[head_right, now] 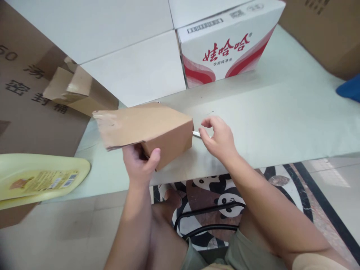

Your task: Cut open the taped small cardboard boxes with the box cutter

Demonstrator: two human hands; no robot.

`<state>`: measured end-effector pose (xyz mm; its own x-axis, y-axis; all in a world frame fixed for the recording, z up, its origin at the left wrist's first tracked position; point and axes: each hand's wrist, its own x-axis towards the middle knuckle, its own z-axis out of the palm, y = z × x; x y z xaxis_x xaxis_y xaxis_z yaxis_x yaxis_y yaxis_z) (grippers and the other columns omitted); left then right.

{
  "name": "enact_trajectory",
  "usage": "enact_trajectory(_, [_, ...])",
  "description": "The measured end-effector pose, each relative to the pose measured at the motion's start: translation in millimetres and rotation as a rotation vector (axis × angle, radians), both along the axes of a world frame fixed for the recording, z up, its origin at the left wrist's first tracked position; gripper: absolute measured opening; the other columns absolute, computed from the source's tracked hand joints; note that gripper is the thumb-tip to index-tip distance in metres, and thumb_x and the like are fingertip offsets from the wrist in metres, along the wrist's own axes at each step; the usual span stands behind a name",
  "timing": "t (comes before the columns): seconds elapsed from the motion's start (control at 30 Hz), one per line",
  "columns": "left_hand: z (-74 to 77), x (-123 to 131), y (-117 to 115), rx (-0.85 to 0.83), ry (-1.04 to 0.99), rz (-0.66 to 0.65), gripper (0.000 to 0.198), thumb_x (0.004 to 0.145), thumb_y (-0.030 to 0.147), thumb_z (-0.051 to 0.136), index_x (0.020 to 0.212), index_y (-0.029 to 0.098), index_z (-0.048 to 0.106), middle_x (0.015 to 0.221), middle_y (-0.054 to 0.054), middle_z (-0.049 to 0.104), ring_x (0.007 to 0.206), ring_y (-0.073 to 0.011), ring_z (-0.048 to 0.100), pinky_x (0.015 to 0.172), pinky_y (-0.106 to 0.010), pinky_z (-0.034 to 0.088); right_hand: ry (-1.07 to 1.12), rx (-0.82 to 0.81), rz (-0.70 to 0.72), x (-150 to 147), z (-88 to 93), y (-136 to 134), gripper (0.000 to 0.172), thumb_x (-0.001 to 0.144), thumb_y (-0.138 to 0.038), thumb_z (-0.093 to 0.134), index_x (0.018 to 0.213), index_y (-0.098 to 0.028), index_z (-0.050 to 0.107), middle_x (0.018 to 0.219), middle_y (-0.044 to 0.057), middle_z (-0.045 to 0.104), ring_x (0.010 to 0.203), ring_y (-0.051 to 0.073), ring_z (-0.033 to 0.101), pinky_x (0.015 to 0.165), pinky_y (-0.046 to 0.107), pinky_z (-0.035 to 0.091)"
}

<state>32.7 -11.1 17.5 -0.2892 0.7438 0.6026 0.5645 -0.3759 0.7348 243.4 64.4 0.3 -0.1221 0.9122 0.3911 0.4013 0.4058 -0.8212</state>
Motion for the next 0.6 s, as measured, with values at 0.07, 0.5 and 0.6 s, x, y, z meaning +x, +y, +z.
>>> enact_trajectory(0.07, [-2.6,-0.3,-2.3,-0.069,0.120,-0.007,0.033,0.079,0.039,0.071,0.105,0.020,0.063,0.098,-0.007,0.072,0.095,-0.0253,0.071,0.088,-0.040,0.057,0.006,-0.066,-0.061,2.8,-3.4,4.6,0.006,0.079,-0.028,0.060,0.081,-0.023,0.057,0.083,0.004,0.065,0.081,0.022,0.061,0.072,0.038,0.049])
enact_trajectory(0.5, [6.5,-33.6,-5.6,-0.060,-0.812,-0.161,0.057,0.067,0.063,0.072,0.109,0.025,0.069,0.107,-0.007,0.072,0.112,-0.0320,0.065,0.096,-0.042,0.052,0.291,-0.114,0.473,-3.6,-11.3,-4.1,0.053,0.084,-0.065,0.064,0.117,-0.025,0.056,0.120,0.012,0.064,0.114,0.027,0.063,0.097,0.046,0.052])
enact_trajectory(0.6, [2.4,-39.9,-9.4,-0.121,-0.902,-0.156,0.059,0.069,0.068,0.064,0.106,0.022,0.071,0.102,-0.008,0.073,0.110,-0.0336,0.065,0.093,-0.043,0.054,0.154,0.142,0.477,-8.5,0.7,-8.5,0.059,0.080,-0.063,0.071,0.122,-0.024,0.056,0.130,0.015,0.059,0.124,0.030,0.056,0.104,0.048,0.047])
